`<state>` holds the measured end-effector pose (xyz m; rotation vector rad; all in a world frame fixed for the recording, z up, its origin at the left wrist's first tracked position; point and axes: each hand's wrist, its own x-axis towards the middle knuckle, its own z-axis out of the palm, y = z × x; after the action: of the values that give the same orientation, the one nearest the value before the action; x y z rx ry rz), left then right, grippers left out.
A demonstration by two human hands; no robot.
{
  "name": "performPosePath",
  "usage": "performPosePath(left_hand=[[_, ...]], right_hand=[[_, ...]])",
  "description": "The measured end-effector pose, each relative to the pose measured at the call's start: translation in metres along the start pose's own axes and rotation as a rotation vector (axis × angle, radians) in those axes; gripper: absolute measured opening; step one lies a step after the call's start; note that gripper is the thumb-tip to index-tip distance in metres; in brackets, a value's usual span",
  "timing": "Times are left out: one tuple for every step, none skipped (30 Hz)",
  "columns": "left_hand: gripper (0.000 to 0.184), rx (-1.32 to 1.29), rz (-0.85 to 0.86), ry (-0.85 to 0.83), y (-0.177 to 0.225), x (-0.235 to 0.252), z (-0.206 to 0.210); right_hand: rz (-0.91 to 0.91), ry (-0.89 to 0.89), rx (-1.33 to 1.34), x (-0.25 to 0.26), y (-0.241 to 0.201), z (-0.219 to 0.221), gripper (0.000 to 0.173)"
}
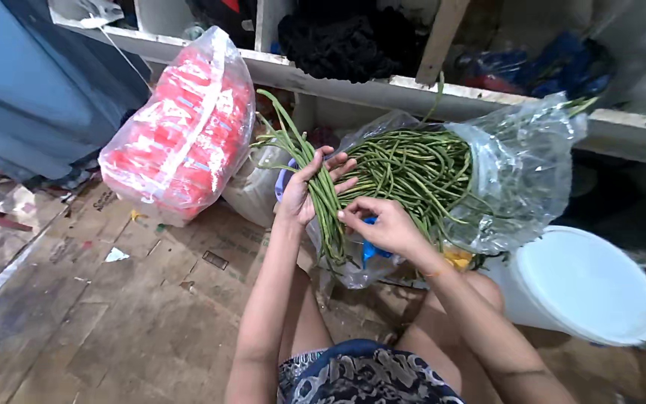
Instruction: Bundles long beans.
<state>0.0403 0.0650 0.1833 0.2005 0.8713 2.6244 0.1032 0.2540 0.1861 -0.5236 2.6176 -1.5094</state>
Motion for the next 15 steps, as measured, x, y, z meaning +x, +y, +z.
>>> performPosePath(left_hand=[[0.031,-0.010,-0.003,0.028,0.002,0.000,0.001],[0.030,-0.022,-0.004,0.053,0.004,0.000,0.002],[0.029,-0.049,-0.003,0.065,0.006,0.001,0.003],[0.027,-0.078,0.004,0.065,0.007,0.002,0.002],[0.026,-0.097,0.018,0.064,0.008,0.003,0.001],[0.025,-0.099,0.032,0.056,0.009,0.005,-0.002],[0.026,-0.086,0.039,0.042,0.009,0.005,-0.007],[0.029,-0.064,0.034,0.013,0.011,0.006,-0.013],[0.033,-0.034,0.018,-0.019,0.014,0.005,-0.020],[0.036,0.016,-0.001,-0.021,0.018,0.002,-0.025],[0.037,0.084,-0.016,0.012,0.023,-0.002,-0.029],[0.036,0.146,-0.017,0.076,0.025,-0.005,-0.033],[0.033,0.182,-0.001,0.150,0.025,-0.009,-0.037],[0.028,0.188,0.024,0.206,0.023,-0.012,-0.040],[0.023,0.166,0.048,0.244,0.021,-0.015,-0.041]], right_hand=[[0.031,0.054,-0.056,0.006,0.000,0.005,0.032],[0.042,0.071,-0.083,0.012,0.002,0.009,0.040],[0.031,0.047,-0.060,0.018,0.007,0.012,0.045],[0.004,-0.008,0.018,0.024,0.011,0.015,0.042],[-0.025,-0.081,0.163,0.028,0.015,0.020,0.034],[-0.049,-0.165,0.328,0.031,0.019,0.025,0.026],[-0.047,-0.227,0.468,0.032,0.022,0.031,0.020],[-0.040,-0.238,0.540,0.032,0.024,0.036,0.016],[-0.032,-0.204,0.526,0.029,0.024,0.041,0.015],[-0.014,-0.132,0.443,0.025,0.022,0.045,0.018],[0.020,-0.051,0.331,0.022,0.020,0.048,0.024],[0.053,0.016,0.232,0.018,0.019,0.052,0.029],[0.079,0.051,0.163,0.015,0.018,0.055,0.033],[0.087,0.047,0.120,0.013,0.019,0.058,0.036],[0.077,0.011,0.098,0.012,0.020,0.058,0.037]])
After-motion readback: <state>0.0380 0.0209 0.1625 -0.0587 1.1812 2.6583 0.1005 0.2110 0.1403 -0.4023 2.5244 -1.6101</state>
